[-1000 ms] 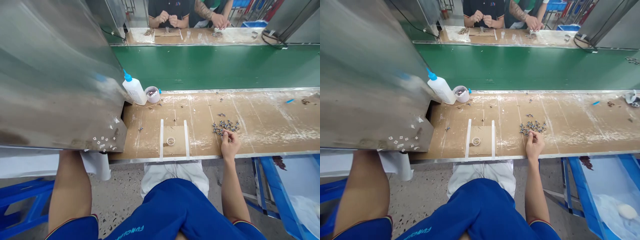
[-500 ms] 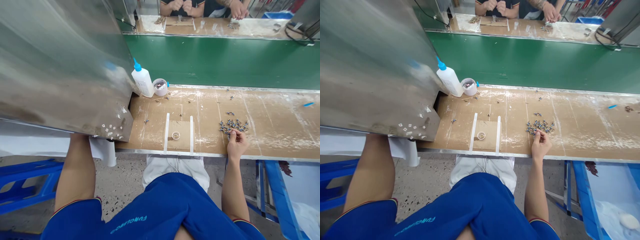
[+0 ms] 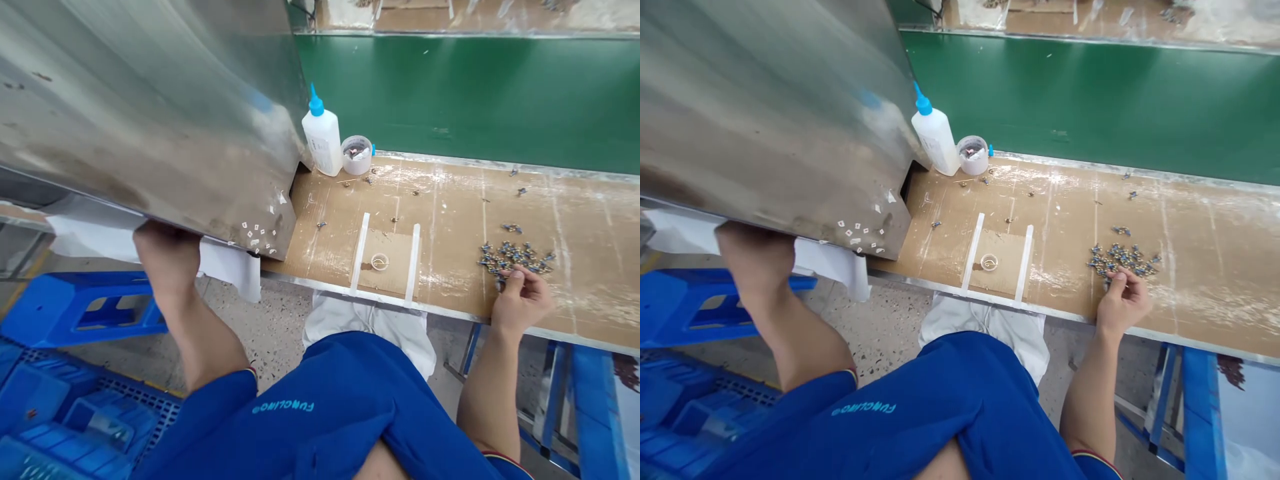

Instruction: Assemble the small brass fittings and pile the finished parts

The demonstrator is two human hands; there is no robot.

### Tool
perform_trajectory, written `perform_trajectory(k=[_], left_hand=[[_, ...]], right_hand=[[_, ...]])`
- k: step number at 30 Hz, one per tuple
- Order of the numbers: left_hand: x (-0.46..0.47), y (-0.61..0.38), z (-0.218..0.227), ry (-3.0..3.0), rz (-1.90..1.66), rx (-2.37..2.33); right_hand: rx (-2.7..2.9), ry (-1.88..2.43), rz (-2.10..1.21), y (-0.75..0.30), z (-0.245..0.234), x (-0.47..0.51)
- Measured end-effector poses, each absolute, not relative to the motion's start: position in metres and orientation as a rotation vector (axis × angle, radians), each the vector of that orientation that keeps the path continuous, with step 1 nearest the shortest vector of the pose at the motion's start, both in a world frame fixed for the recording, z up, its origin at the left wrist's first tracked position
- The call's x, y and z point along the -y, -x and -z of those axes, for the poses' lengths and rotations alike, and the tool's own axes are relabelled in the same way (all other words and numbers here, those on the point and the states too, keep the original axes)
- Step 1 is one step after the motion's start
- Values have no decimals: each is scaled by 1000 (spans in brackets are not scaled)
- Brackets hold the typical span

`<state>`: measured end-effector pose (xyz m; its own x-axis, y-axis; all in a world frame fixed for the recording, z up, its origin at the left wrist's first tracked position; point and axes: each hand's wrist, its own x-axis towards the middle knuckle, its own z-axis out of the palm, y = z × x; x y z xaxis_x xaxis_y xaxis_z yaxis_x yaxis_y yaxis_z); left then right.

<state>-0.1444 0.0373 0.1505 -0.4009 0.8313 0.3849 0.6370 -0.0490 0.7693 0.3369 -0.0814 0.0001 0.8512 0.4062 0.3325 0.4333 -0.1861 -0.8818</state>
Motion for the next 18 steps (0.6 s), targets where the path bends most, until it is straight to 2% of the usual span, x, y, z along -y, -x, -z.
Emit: perform_trajectory(k=[3,5,8,10,18], left_hand=[[4,157,-136,-1466,-1663,-1939],[30,153,-127,-1544,-1673,-1629],[42,132,-111,-1618,-1442,-1081],[34,112,-97,-1562,-1296,-886],[6,36,-34,-1033,-991,-514]], right_hand=[[625,1787,41,-336,1,79],[623,1783,42,-337,3,78],[626,1756,69,-341,9,77],[639,1731,90,-343,11,76],[612,1697,51,-339,4,83]])
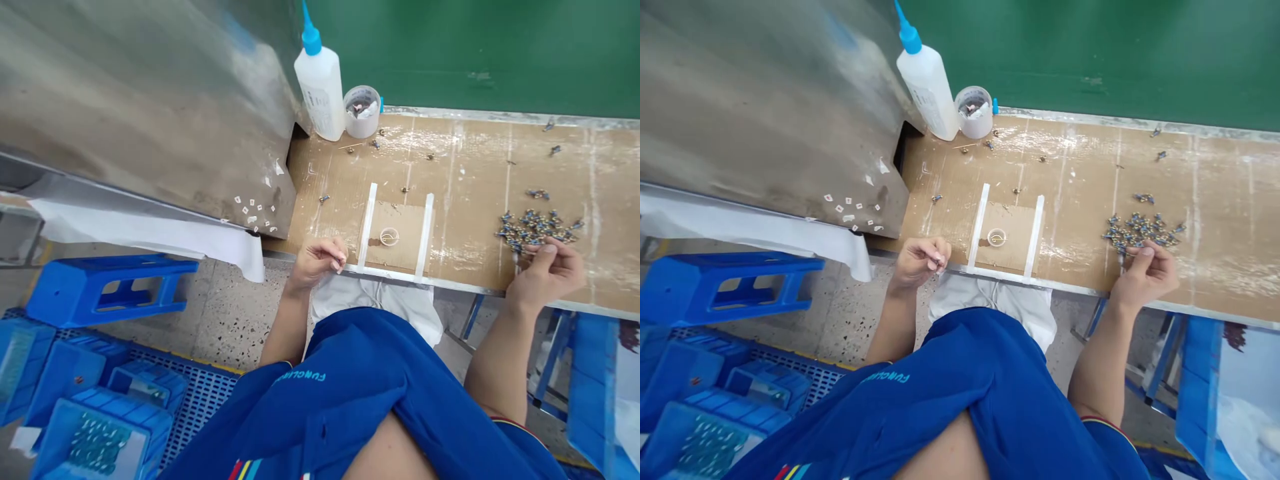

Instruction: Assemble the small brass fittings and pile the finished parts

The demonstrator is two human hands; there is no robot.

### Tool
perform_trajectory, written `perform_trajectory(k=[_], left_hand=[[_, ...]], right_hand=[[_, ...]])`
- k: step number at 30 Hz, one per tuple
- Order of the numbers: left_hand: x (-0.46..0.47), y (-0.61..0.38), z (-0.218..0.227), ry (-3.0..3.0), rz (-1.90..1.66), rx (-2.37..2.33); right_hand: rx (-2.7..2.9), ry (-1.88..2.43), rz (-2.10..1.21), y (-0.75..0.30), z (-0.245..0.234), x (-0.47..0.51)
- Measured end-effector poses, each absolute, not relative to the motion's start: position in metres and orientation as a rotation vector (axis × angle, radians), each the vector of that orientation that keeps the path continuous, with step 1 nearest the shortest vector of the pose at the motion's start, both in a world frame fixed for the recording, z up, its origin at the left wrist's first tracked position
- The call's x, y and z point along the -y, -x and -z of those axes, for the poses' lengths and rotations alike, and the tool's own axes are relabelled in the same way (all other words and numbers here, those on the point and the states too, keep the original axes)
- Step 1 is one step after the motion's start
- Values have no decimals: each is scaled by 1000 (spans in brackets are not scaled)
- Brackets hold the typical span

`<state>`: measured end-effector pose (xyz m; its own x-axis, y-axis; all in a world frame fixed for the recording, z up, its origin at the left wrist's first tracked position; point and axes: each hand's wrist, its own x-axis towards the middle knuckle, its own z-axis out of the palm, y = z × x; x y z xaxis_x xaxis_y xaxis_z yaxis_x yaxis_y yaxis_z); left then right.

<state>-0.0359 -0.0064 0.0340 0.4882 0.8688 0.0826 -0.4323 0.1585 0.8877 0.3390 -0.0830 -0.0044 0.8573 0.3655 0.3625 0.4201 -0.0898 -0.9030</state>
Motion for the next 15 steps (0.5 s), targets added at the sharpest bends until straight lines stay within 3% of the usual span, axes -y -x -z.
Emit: perform_trajectory(k=[10,15], left_hand=[[1,18,-17,-897,-833,-473],[0,11,-7,-1048,-852,-599]], right_hand=[[645,1620,67,-320,2,78],[1100,1566,-457,-252,-9,69]])
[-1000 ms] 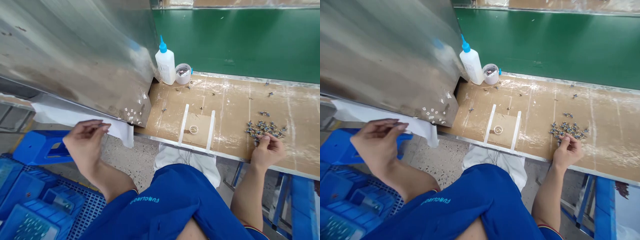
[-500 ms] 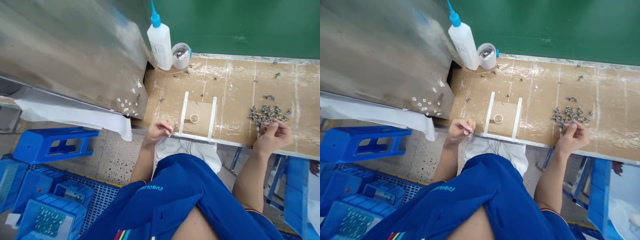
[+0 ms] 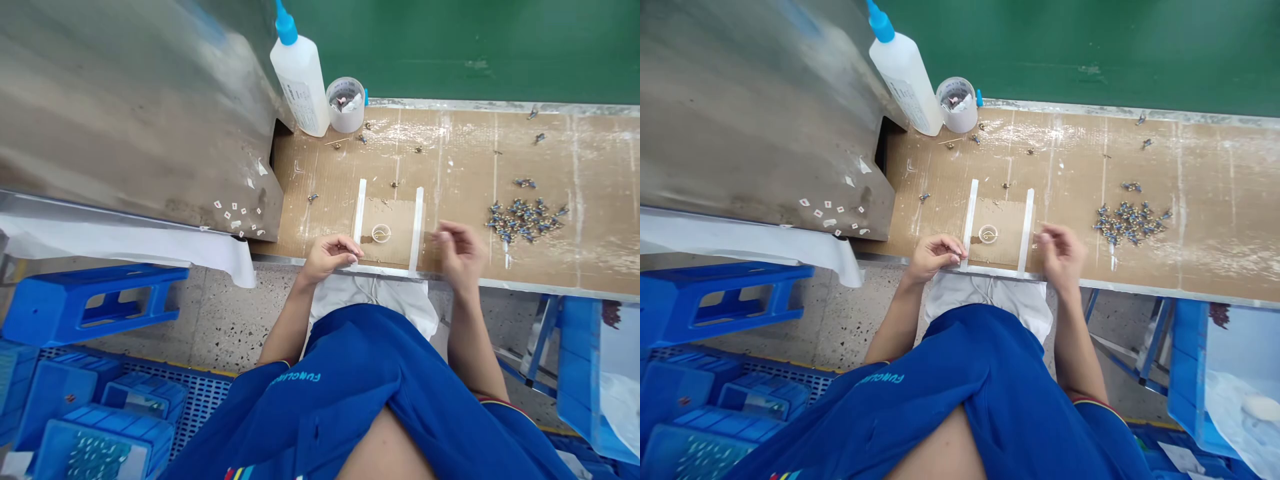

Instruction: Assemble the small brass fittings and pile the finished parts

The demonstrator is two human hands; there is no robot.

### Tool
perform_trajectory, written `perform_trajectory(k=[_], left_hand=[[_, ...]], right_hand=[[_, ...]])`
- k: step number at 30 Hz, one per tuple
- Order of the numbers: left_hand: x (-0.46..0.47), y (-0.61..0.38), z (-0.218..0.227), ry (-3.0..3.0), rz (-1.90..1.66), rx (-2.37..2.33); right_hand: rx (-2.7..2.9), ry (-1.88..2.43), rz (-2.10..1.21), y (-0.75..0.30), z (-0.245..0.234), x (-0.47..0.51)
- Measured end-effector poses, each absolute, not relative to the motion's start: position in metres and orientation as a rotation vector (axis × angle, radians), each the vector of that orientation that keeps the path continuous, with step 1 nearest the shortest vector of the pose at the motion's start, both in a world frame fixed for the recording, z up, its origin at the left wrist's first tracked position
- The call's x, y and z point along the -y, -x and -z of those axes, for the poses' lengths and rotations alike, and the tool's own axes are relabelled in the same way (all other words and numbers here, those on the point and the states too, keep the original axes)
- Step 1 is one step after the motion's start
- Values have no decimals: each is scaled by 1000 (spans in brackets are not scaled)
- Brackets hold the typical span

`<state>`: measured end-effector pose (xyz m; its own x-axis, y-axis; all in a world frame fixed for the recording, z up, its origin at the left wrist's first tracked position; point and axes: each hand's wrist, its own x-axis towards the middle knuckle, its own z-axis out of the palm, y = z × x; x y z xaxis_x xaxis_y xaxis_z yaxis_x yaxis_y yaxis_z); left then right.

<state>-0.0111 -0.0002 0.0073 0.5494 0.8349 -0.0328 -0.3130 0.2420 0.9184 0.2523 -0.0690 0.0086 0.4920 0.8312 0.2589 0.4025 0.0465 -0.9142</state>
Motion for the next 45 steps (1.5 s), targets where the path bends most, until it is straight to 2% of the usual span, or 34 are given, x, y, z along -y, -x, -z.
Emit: perform_trajectory(k=[3,5,14,20,25,35,45], left_hand=[[2,7,-3,-1179,-815,-686],[4,5,-1,-1243,-783,-719],[3,-3,-6,-1559,-691,-760],[1,-6,-3,-1533,-658,-776],[3,-4,0,-1534,-672,-778],[5,-5,-1,-1711,-722,-795],[5,-7,1,-1773,-696,-812]], right_hand=[[1302,1502,-753,-224,-11,60],[1367,1482,-815,-216,-11,55],[1626,1362,-563,-207,-11,39],[1787,1434,-300,-207,-19,23],[1787,1423,-473,-213,-23,25],[1325,1459,-644,-203,-28,49],[1502,1482,-628,-197,-38,61]])
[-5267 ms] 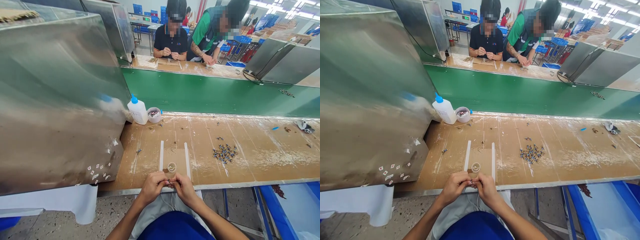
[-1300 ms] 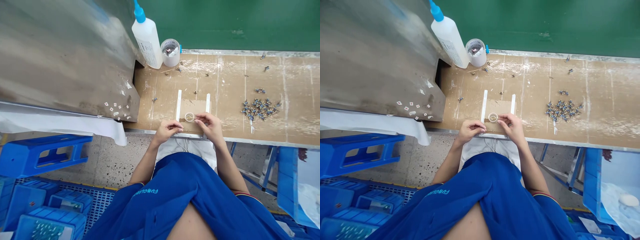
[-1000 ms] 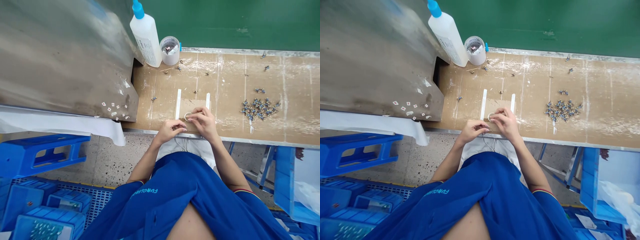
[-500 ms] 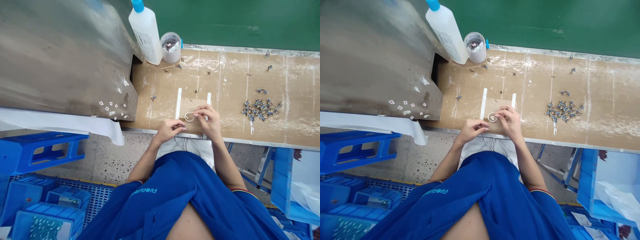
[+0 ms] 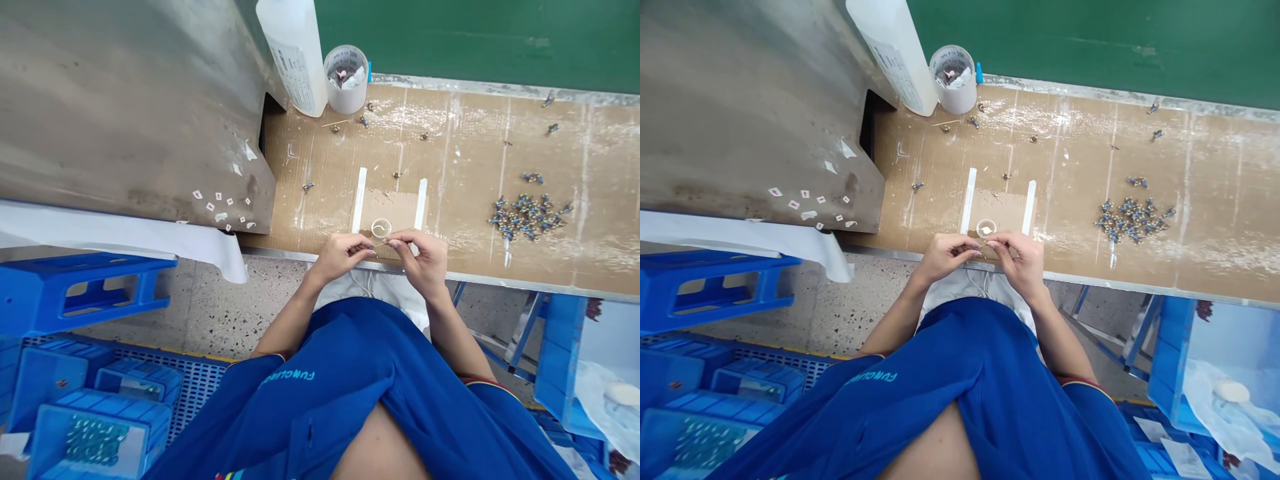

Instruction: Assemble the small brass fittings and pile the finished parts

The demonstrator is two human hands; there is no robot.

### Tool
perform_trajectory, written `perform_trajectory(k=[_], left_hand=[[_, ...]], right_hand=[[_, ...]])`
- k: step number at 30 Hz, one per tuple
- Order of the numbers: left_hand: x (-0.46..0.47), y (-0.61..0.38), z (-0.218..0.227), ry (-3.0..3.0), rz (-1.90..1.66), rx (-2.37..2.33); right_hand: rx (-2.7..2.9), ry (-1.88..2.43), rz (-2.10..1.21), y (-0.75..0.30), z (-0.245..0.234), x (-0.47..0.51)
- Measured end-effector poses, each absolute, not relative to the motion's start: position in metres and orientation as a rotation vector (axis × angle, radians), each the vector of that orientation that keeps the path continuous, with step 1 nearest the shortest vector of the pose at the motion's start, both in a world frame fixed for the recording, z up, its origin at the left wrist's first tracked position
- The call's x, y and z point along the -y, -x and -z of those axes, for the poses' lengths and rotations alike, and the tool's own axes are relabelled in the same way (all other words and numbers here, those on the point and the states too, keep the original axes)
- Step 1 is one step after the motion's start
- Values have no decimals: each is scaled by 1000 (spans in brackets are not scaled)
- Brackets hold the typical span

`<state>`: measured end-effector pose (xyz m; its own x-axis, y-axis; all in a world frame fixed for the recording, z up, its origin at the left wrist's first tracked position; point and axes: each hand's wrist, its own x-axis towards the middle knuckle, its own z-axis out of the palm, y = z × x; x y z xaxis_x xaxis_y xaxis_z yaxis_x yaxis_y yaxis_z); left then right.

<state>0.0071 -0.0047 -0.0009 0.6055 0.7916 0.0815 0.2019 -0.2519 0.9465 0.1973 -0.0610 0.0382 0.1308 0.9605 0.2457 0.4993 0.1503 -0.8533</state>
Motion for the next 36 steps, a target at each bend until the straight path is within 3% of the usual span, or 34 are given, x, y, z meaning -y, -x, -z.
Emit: perform_trajectory(k=[36], left_hand=[[4,-6,-3,-1861,-730,-749]], right_hand=[[1629,1410,-648,-196,-37,58]])
